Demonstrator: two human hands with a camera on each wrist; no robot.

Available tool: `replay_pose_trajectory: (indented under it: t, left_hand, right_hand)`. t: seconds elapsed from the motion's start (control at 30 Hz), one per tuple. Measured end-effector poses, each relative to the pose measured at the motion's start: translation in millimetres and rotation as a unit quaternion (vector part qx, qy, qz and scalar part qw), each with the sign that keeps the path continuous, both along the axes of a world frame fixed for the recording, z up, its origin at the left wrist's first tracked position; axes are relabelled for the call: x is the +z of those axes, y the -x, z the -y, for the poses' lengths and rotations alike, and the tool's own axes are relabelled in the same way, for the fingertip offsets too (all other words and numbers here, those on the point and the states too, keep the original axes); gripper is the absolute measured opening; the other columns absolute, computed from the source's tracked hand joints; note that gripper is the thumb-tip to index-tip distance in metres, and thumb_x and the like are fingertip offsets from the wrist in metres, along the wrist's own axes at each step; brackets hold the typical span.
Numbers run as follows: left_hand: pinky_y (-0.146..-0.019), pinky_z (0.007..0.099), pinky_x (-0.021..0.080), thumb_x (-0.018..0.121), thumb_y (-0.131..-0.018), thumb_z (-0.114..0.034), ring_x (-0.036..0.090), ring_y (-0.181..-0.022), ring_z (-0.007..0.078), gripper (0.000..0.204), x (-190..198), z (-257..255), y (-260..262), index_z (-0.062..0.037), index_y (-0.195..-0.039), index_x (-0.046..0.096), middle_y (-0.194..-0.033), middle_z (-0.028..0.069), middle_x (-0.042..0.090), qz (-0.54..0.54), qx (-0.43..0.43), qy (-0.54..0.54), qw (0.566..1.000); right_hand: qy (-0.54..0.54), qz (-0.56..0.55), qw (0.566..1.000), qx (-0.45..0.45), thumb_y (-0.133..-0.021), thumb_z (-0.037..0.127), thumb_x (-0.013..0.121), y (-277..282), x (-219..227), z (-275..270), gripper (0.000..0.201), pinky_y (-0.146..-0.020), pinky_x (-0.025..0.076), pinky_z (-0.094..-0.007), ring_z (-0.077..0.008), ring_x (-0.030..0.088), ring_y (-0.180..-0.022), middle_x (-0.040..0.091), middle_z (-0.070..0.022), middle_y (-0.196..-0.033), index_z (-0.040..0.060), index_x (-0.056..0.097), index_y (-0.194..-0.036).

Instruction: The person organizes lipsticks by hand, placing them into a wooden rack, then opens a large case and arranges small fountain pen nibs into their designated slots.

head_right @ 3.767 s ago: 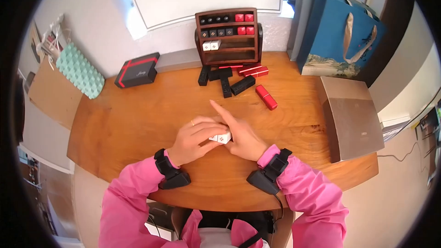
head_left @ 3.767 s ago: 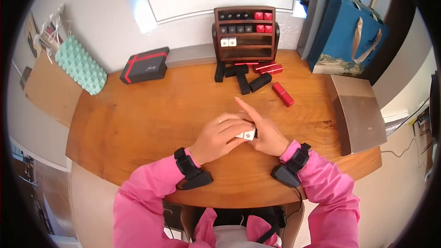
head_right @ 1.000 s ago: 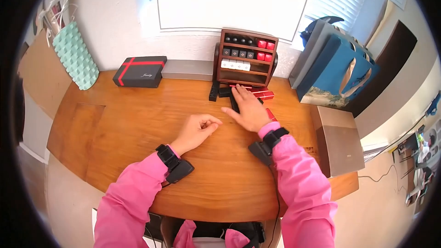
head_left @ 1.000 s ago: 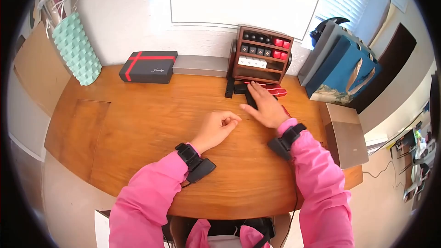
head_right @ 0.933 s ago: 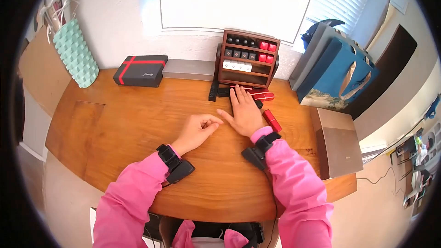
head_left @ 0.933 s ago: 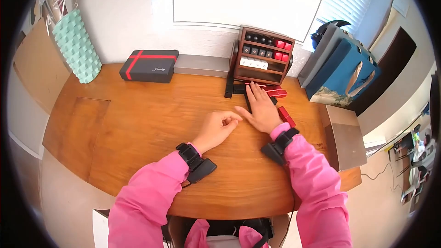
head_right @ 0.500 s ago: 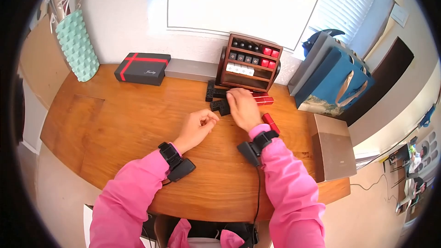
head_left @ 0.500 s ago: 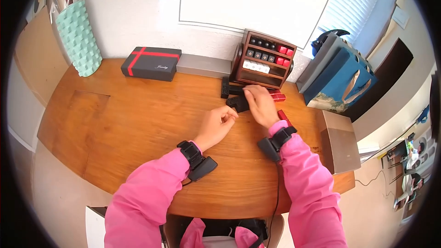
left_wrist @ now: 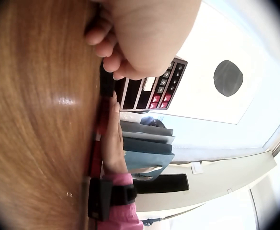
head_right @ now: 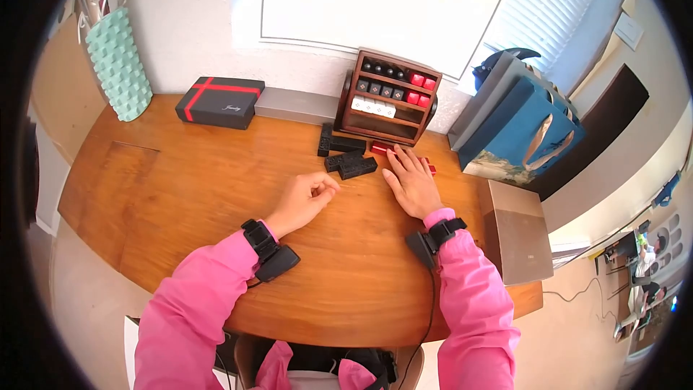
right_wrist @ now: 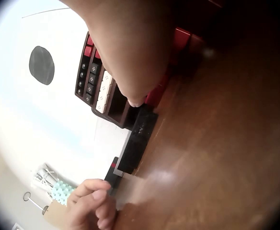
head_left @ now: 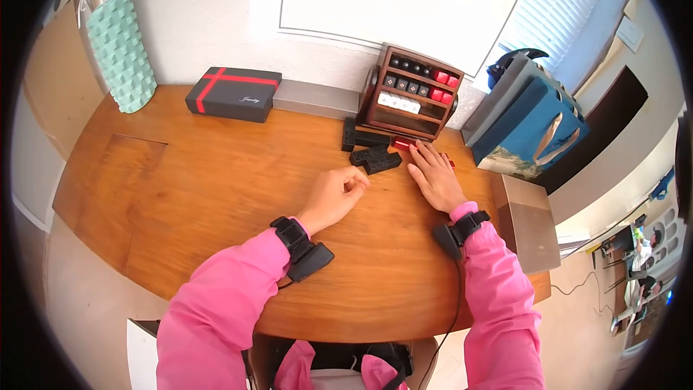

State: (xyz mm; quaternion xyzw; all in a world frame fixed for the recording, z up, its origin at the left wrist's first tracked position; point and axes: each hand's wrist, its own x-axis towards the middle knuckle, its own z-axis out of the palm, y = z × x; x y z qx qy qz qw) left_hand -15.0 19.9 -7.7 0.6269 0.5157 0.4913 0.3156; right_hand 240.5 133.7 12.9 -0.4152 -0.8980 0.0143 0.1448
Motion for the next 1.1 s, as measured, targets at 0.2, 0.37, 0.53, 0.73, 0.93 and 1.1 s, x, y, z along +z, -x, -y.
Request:
replay_pose_trajectory:
  t: [0.2,0.37,0.53,0.73,0.93,1.1]
  left_hand:
    - [-0.061,0.0307,0.049,0.066,-0.09,-0.009,0.062,-0.065,0.0151,0.011,8.1,5.2,-0.1,-0.0043,-0.098,0.071,-0.075,0.0063,0.068,-0.015,0.005,0.004,1.0]
    - [-0.074,0.0309,0.053,0.065,-0.093,-0.007,0.066,-0.083,0.0157,0.021,-0.1,1.7,0.2,-0.0047,-0.113,0.072,-0.096,0.0092,0.071,-0.094,-0.038,-0.103,0.989]
    - [-0.088,0.0331,0.053,0.061,-0.096,-0.008,0.067,-0.097,0.0217,0.028,0.7,-0.6,-3.7,-0.0043,-0.123,0.068,-0.116,0.0142,0.07,-0.134,0.003,-0.093,0.987]
    - [-0.086,0.0371,0.053,0.059,-0.097,-0.011,0.068,-0.098,0.0292,0.024,-4.1,-3.7,0.6,-0.0002,-0.116,0.069,-0.112,0.0179,0.07,0.036,0.035,-0.001,0.999]
    - [-0.082,0.0283,0.053,0.058,-0.098,-0.006,0.066,-0.095,0.0155,0.024,-4.3,-1.1,2.2,-0.0013,-0.12,0.068,-0.109,0.0103,0.071,-0.046,0.034,-0.027,0.998]
    - [-0.086,0.0302,0.053,0.062,-0.091,0.001,0.067,-0.102,0.0203,0.03,8.4,6.8,-1.3,-0.0013,-0.12,0.068,-0.116,0.0134,0.069,-0.083,0.037,-0.028,0.995]
  right_hand:
    - [-0.026,0.037,0.998,-0.043,-0.106,0.046,0.042,-24.6,5.0,50.5,0.062,-0.122,0.022,-0.0519,-0.0357,0.03,-0.149,0.034,-0.0153,-0.161,0.007,0.038,-0.154]
    - [-0.006,0.042,0.999,-0.011,-0.105,0.046,0.045,-34.6,14.7,89.1,0.065,-0.123,0.019,-0.051,-0.0355,0.028,-0.15,0.032,-0.0151,-0.162,0.006,0.036,-0.155]
    - [0.009,0.039,0.995,0.094,-0.103,0.048,0.047,-5.4,19.0,104.8,0.067,-0.124,0.018,-0.0494,-0.0324,0.028,-0.151,0.033,-0.0141,-0.162,0.0074,0.036,-0.156]
    - [-0.005,-0.004,0.987,0.163,-0.103,0.049,0.047,44.1,12.7,99.3,0.066,-0.124,0.02,-0.0491,-0.0325,0.03,-0.15,0.039,-0.0169,-0.158,0.0057,0.041,-0.152]
    - [0.082,-0.253,0.957,0.118,-0.102,0.03,0.057,9.8,31.0,81.9,0.048,-0.118,0.031,-0.0453,-0.0356,0.043,-0.142,0.051,-0.0203,-0.149,-0.0007,0.057,-0.138]
    - [0.132,-0.235,0.962,-0.039,-0.082,0.048,0.08,-66.5,29.5,65.3,0.088,-0.121,0.026,-0.044,-0.0362,0.028,-0.151,0.034,-0.022,-0.16,0.0036,0.045,-0.149]
